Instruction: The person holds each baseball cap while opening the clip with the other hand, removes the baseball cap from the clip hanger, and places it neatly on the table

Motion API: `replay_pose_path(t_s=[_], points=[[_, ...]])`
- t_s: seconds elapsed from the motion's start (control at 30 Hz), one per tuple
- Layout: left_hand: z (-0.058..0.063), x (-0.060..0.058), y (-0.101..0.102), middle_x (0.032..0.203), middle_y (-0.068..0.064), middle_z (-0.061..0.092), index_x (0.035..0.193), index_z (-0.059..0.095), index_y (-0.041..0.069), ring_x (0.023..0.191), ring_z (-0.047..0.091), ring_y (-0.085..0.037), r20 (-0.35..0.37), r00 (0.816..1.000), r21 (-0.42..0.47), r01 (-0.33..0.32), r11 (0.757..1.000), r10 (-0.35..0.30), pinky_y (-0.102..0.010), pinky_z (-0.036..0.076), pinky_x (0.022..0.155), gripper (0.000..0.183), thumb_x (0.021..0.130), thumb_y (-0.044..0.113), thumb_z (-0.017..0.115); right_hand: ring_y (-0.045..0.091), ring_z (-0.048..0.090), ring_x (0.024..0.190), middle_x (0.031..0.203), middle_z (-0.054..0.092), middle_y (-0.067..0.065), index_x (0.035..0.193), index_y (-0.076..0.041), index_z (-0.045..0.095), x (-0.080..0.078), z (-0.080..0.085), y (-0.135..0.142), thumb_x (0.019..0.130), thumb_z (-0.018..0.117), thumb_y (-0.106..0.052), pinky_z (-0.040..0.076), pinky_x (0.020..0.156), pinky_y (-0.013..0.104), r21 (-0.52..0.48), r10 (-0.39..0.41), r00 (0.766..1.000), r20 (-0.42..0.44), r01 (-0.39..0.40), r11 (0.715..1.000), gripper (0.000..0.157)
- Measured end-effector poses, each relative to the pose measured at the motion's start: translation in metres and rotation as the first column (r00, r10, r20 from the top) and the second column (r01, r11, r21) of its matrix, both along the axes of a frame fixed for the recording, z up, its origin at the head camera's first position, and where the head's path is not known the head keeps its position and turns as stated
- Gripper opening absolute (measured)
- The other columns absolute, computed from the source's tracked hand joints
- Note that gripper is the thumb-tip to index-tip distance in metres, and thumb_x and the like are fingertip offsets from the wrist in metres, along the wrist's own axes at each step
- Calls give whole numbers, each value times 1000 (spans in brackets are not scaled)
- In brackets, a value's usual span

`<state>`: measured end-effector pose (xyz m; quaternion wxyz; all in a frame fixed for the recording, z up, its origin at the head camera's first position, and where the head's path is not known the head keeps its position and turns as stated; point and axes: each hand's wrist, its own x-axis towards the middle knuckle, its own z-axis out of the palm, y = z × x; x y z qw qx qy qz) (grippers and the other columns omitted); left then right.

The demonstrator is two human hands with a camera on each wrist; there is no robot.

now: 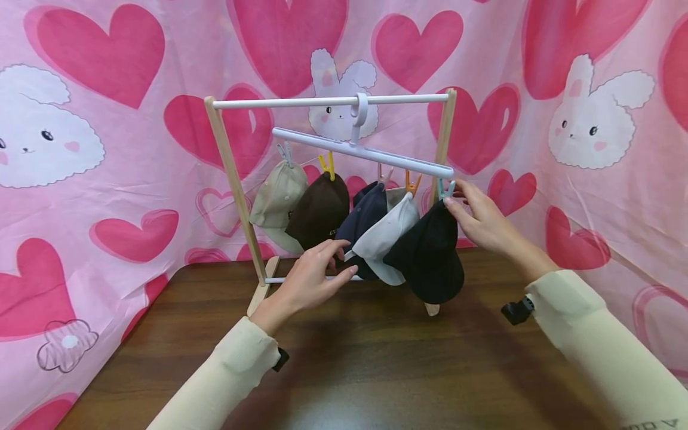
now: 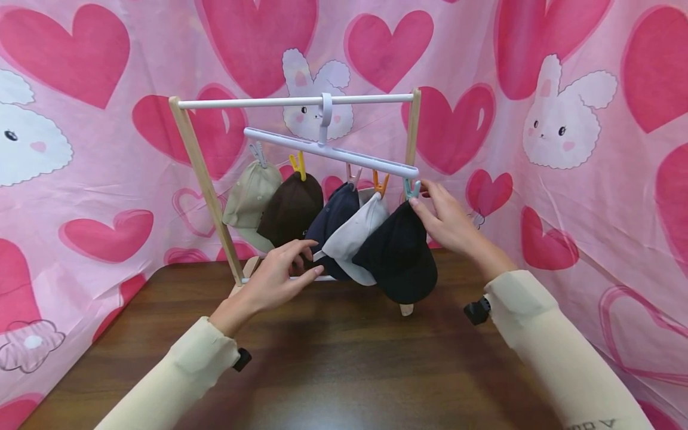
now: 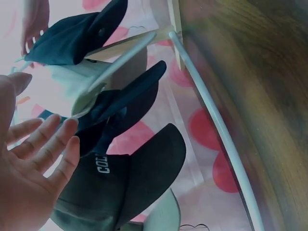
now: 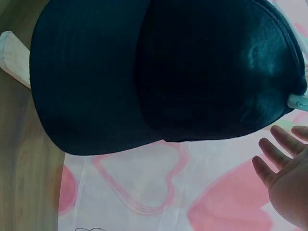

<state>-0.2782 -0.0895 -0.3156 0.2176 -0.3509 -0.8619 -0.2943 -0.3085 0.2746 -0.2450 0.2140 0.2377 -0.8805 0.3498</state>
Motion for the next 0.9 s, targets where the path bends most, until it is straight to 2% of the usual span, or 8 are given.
replay_pose_path(t_s=[0.23, 0.47, 0.67, 0.9], points=[[2, 2, 7, 117, -6, 68, 138, 60, 7, 92, 67, -18, 57, 997, 2, 51, 999, -51, -36, 58, 78, 50, 97, 33, 72, 40, 44, 134, 149, 44, 18, 149, -6, 39, -3, 3, -6, 107, 53, -28, 37, 110, 67, -13, 27, 1000, -11, -27, 1000, 49], [-4, -1, 17, 119, -4, 68, 138, 60, 8, 93, 68, -15, 86, 993, -8, 86, 996, -85, -33, 57, 81, 50, 96, 33, 73, 41, 44, 134, 149, 44, 19, 151, -6, 37, -2, 5, -10, 109, 50, -31, 37, 109, 69, -23, 36, 999, 30, -35, 999, 51], [-7, -1, 26, 121, -5, 67, 138, 59, 9, 92, 66, -15, 119, 987, -13, 115, 993, -113, -29, 58, 81, 50, 97, 32, 72, 41, 46, 128, 142, 48, 21, 148, -5, 39, 0, 8, -13, 110, 47, -31, 36, 109, 70, -34, 35, 998, 52, -33, 999, 47], [-9, -2, 38, 127, -7, 66, 138, 59, 10, 96, 67, -19, 139, 983, -41, 125, 991, -118, -30, 57, 82, 48, 97, 32, 72, 36, 46, 120, 129, 50, 19, 140, -6, 43, 2, 10, -13, 110, 45, -31, 43, 104, 65, -56, 46, 997, 58, -43, 998, 38]])
